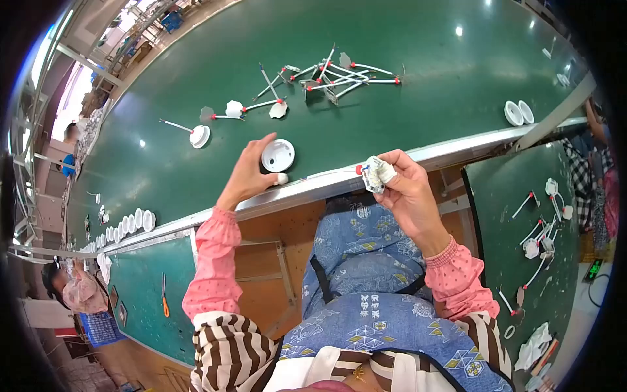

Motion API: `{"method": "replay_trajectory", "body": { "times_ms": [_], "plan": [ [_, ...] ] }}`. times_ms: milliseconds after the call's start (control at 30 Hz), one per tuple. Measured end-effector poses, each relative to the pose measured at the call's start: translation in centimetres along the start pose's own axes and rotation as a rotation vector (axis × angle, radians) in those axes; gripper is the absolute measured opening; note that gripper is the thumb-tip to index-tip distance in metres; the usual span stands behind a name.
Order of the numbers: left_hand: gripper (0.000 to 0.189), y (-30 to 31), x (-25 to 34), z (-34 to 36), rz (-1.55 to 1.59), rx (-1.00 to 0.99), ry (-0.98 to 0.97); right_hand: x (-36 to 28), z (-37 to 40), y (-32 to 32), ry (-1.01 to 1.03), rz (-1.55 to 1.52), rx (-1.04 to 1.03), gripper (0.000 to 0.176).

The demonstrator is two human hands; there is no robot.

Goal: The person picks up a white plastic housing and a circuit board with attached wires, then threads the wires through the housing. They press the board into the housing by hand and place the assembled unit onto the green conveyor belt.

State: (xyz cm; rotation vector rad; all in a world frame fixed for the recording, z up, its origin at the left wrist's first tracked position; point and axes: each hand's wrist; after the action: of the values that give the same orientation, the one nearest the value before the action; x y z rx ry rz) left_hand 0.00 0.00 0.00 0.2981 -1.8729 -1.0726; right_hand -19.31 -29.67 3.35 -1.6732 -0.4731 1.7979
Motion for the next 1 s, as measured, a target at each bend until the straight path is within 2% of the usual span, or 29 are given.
{"method": "replay_trajectory", "body": {
  "times_ms": [33,167,200,533,667,767,800,900,1000],
  "plan": [
    [0.081,-0.7,0.3,-0.6,-0.066,0.055,-0.095,-0.1,-0.2,-0.9,0.03,0.017,0.026,0.019],
    [0.074,-1.4,3.2,0.9,0.047,0.132,-0.038,-0.4,-0.3,-2.9,0.087,0.146,0.047,0.016],
    [0.075,-1.2,4.4,1.4,0.127,0.148,-0.048,-0.1,-0.4,-3.3,0.106,0.173,0.027,0.016],
    [0.084,-1.3,9.2,4.6,0.012,0.239,-0.137,0.3,0.6,-4.1,0.182,0.493,-0.062,0.013],
    [0.084,-1.1,10.5,5.2,-0.014,0.227,-0.193,1.5,1.0,-5.0,0.332,0.533,-0.054,0.012],
    [0.082,-1.2,12.0,6.0,-0.008,0.209,-0.189,1.6,1.6,-5.8,0.566,1.024,-0.032,0.015],
    [0.081,-1.2,12.5,6.3,-0.024,0.205,-0.177,2.1,1.7,-6.4,0.646,1.026,0.018,0.022],
    [0.079,-1.2,13.7,7.3,-0.07,0.202,-0.144,2.3,2.0,-6.4,0.757,1.13,0.009,0.023],
    [0.079,-1.4,14.8,7.9,-0.084,0.222,-0.193,2.4,2.6,-6.8,0.757,1.12,-0.028,0.023]
  ]
}}
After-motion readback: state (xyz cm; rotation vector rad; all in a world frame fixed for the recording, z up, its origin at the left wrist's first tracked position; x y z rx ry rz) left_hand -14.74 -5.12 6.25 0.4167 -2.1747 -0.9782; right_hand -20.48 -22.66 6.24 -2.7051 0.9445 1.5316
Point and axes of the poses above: each hand's wrist, its own z-axis away from the middle knuckle, its own y-axis out of the back of the hand, x = y × z, and after that the axes turned 5 degrees about x, right-handed
